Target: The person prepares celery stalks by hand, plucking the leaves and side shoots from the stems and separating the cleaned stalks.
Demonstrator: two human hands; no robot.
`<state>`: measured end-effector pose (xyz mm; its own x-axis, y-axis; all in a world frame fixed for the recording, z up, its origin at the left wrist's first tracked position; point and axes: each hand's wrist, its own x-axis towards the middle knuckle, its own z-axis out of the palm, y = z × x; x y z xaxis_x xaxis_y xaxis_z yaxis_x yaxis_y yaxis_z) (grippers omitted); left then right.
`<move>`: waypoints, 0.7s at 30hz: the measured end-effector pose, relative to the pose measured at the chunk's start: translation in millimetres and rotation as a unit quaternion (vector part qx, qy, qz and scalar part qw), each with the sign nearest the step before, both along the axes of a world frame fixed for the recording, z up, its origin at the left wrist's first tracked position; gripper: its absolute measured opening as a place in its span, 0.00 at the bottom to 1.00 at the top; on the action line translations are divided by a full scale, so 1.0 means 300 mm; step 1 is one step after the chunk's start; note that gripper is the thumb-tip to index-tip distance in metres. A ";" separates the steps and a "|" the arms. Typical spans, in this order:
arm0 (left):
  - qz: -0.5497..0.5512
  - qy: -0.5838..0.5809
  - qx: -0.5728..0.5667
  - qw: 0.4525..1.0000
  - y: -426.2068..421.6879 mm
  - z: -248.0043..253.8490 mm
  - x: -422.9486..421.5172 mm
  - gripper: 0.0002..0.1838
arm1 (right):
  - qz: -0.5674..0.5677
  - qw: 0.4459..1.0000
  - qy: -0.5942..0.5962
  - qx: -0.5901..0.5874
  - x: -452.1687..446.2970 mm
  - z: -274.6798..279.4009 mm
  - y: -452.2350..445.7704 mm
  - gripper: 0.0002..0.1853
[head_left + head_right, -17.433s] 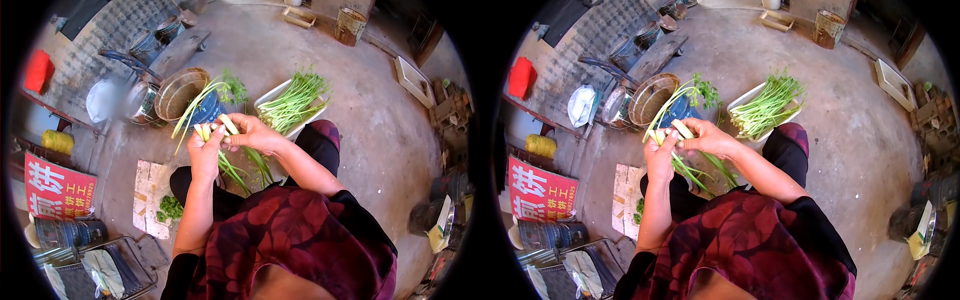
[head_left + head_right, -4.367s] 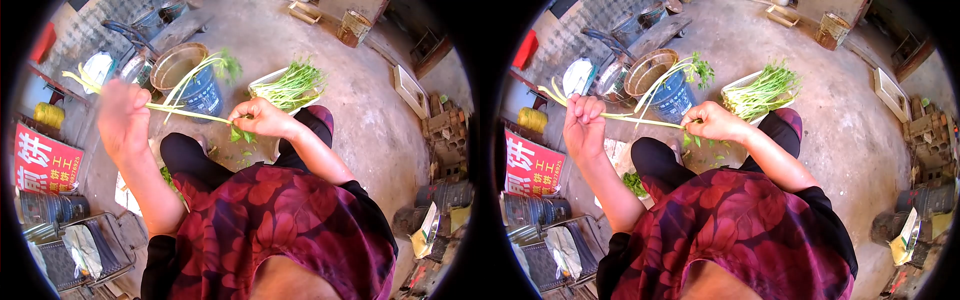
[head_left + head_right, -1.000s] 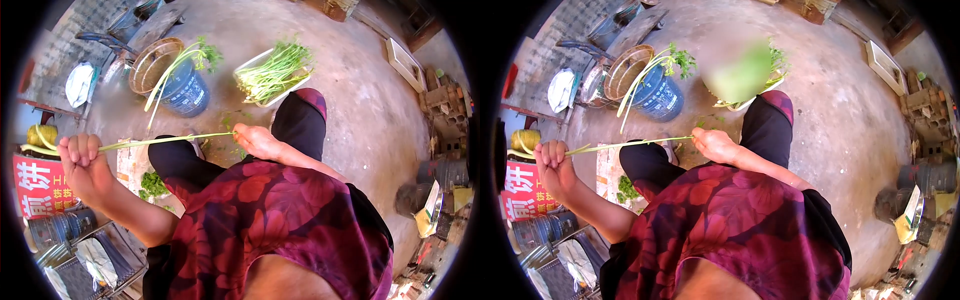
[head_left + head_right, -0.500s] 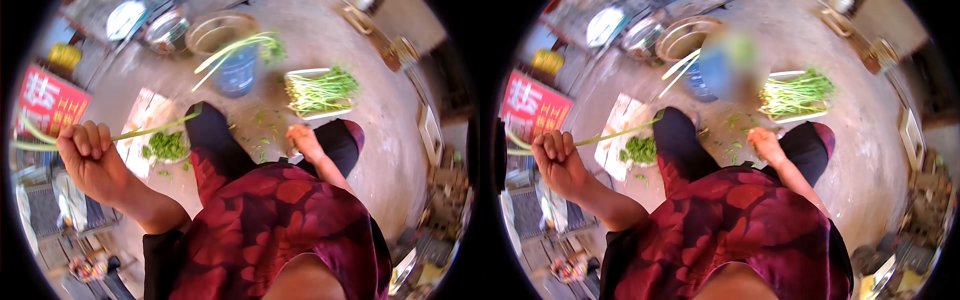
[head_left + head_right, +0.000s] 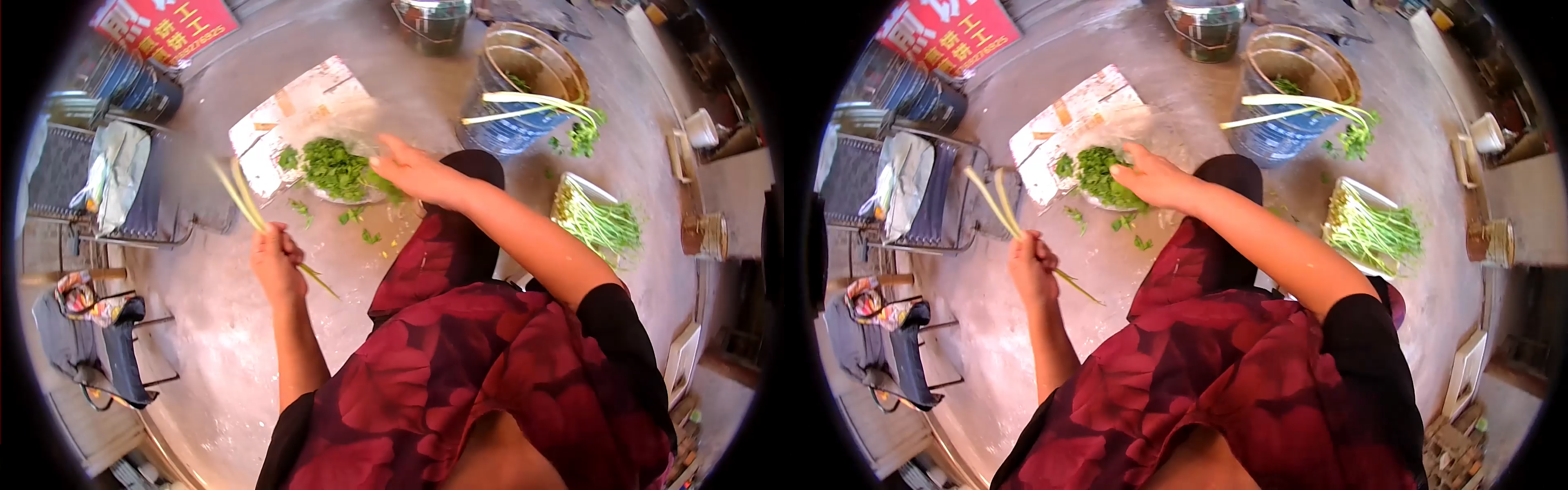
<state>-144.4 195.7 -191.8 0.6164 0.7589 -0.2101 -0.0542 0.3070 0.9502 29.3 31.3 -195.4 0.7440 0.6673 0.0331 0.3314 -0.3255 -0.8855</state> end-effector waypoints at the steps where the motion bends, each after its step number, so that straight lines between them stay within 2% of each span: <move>1: -0.002 0.003 -0.020 1.000 -0.012 -0.002 0.000 0.10 | -0.036 0.991 -0.130 0.007 0.033 -0.122 0.081 0.21; 2: -0.008 0.003 -0.040 0.999 -0.024 -0.002 0.003 0.09 | -0.075 0.963 -0.259 0.016 0.058 -0.183 0.133 0.23; 3: -0.020 0.006 -0.047 0.999 -0.033 -0.006 0.008 0.09 | -0.070 0.957 -0.281 0.021 0.049 -0.139 0.141 0.20; 4: -0.049 -0.002 -0.064 0.997 -0.038 -0.007 0.012 0.10 | 0.005 0.984 -0.175 0.012 0.042 -0.077 0.133 0.19; 6: -0.099 -0.002 -0.068 0.993 -0.058 -0.018 0.030 0.10 | 0.141 0.989 0.045 -0.014 0.032 0.018 0.083 0.19; 7: -0.129 -0.005 -0.064 0.990 -0.074 -0.020 0.045 0.10 | 0.156 0.976 0.150 0.011 0.032 -0.014 0.065 0.16; 8: -0.164 -0.008 -0.060 0.985 -0.093 -0.017 0.061 0.10 | 0.122 0.953 0.276 0.028 -0.001 0.049 0.034 0.15; 10: -0.243 -0.018 -0.056 0.968 -0.132 -0.005 0.097 0.11 | 0.122 0.949 0.286 0.057 -0.028 0.075 -0.016 0.16; 12: -0.331 -0.032 -0.053 0.942 -0.176 0.018 0.127 0.11 | 0.068 0.926 0.355 0.105 -0.055 0.156 -0.074 0.17; 13: -0.361 -0.027 -0.029 0.932 -0.203 0.031 0.141 0.11 | 0.070 0.908 0.369 0.186 -0.060 0.176 -0.100 0.18; 14: -0.389 -0.022 -0.004 0.921 -0.229 0.046 0.151 0.11 | 0.068 0.907 0.356 0.213 -0.057 0.163 -0.127 0.16; 17: -0.447 -0.016 0.079 0.891 -0.300 0.069 0.182 0.09 | 0.036 0.921 0.318 0.223 -0.078 0.204 -0.236 0.10; 21: -0.492 -0.015 0.153 0.857 -0.415 0.119 0.208 0.08 | -0.008 0.938 0.252 0.237 -0.126 0.280 -0.390 0.10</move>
<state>-81.9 71.1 -156.2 0.9911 -0.1153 -0.0669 0.0621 -0.0446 0.9971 -8.4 -85.6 -111.2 0.7553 0.6544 -0.0355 -0.1700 0.1433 -0.9750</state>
